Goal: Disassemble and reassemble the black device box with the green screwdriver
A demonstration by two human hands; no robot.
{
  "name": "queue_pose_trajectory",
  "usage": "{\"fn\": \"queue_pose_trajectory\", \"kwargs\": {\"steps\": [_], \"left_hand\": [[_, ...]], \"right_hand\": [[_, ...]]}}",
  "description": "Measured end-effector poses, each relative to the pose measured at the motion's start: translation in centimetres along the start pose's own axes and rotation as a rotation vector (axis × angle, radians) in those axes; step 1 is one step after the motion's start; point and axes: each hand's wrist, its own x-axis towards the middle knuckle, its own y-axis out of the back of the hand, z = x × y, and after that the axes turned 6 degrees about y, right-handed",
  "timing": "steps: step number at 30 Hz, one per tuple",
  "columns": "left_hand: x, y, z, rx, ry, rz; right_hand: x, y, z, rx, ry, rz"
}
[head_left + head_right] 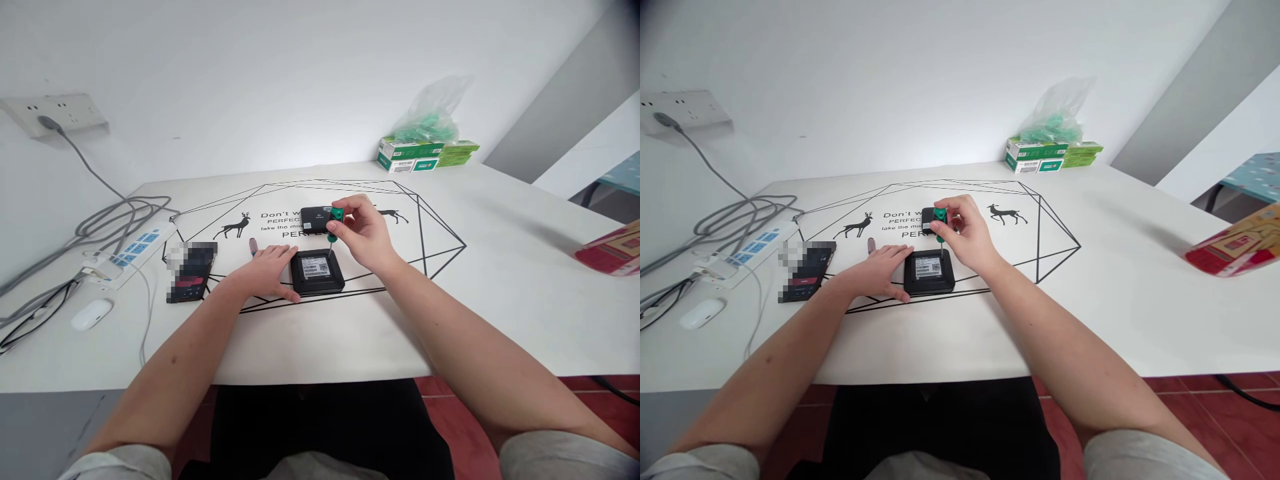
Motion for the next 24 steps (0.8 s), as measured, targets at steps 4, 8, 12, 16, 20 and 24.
{"fn": "queue_pose_trajectory", "kwargs": {"steps": [4, 8, 12, 16, 20, 24], "left_hand": [[-0.1, 0.2, 0.3, 0.027, 0.022, -0.024], [-0.1, 0.3, 0.4, 0.046, 0.035, -0.029], [-0.1, 0.3, 0.4, 0.05, 0.036, -0.029], [-0.2, 0.2, 0.4, 0.057, 0.031, -0.021], [-0.2, 0.2, 0.5, 0.059, 0.028, -0.015], [-0.1, 0.3, 0.5, 0.06, 0.03, -0.019]], "right_hand": [[0.0, -0.6, -0.1, 0.103, 0.029, 0.09], [-0.2, -1.0, -0.6, 0.273, -0.078, 0.065], [-0.3, -0.9, -0.7, 0.372, -0.098, 0.025], [-0.3, -1.1, -0.4, 0.257, -0.067, 0.066], [-0.4, -1.5, -0.2, 0.136, -0.03, 0.083], [-0.4, -1.2, -0.6, 0.047, -0.026, 0.004]]}}
